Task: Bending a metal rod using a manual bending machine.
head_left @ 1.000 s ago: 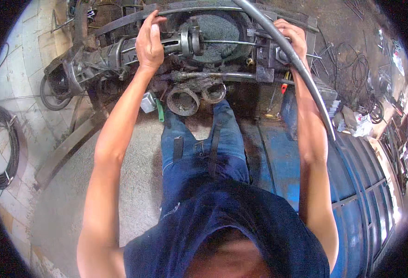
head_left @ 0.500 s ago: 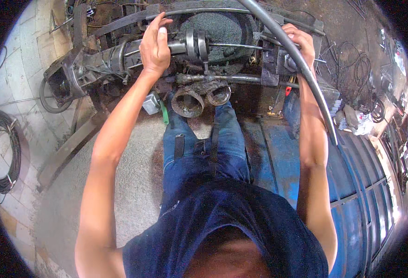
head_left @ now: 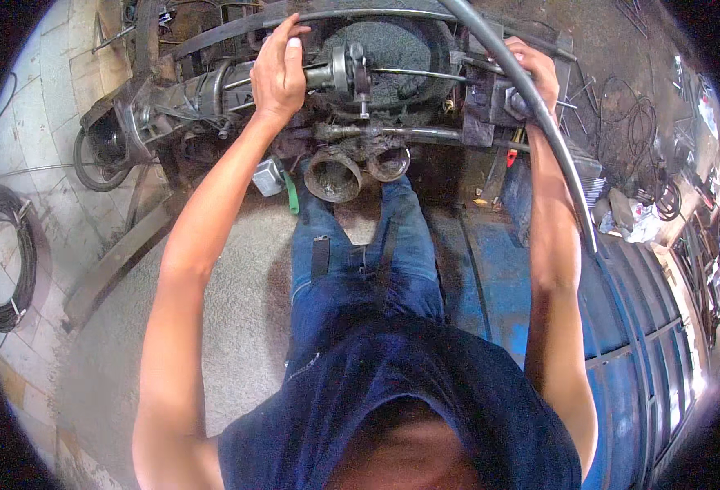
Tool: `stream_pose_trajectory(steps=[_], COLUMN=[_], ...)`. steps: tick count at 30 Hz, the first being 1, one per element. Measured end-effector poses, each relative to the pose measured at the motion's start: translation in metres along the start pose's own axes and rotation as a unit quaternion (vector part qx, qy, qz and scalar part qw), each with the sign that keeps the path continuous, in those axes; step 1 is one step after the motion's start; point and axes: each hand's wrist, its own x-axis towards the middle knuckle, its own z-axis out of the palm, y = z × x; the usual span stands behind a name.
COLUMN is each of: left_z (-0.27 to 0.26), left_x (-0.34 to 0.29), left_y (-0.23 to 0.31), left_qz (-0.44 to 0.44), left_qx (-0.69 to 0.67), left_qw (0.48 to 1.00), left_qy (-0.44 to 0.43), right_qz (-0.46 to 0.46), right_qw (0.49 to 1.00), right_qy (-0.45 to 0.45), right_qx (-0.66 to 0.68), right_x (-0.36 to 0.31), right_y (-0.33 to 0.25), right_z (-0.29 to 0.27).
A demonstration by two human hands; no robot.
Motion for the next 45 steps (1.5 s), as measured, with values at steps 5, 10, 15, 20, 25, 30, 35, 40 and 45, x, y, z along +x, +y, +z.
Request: stream_pose_trajectory(steps=[5,10,15,20,25,30,35,40,45], left_z=[0.002,0.001,0.001,0.006,-0.002,-0.043,-0.077,-0.069,-0.060], left_x=[-0.001,-0.001,0.002,0.004,-0.009,-0.100,-0.215,-0.268,-0.279], left_y=[-0.001,-0.006,0.000,-0.010,0.003,0.041,0.049,0.029,0.030], left_qz=[-0.009,0.002,-0.049,-0.046,-0.003,0.080,-0.096,-0.163,-0.268], left_qx=[0.015,0.049,0.053,0.065,0.051,0.079,0.068,0.164,0.162], left_qw=[1.000,0.999,0.997,0.997,0.998,0.983,0.990,0.973,0.947], left_qy=[0.004,0.011,-0.004,0.021,0.025,0.144,0.075,-0.006,-0.071], right_qz=[-0.023,0.045,0.075,0.074,0.090,0.098,-0.170,-0.003,0.078], right_qw=[0.999,0.998,0.979,0.912,0.822,0.936,0.871,0.852,0.830], right_qy=[0.000,0.036,0.190,0.401,0.446,0.226,0.290,0.203,0.123], right_qx=[0.024,-0.009,-0.001,-0.052,-0.343,-0.252,-0.359,-0.482,-0.539], right_x=[0.000,0.000,-0.004,-0.013,-0.089,-0.161,-0.123,-0.061,-0.048], right_y=[0.010,-0.001,-0.011,0.005,-0.006,-0.118,-0.172,-0.133,-0.126], right_z=[-0.003,0.009,0.025,0.025,0.063,0.114,0.092,0.063,0.059])
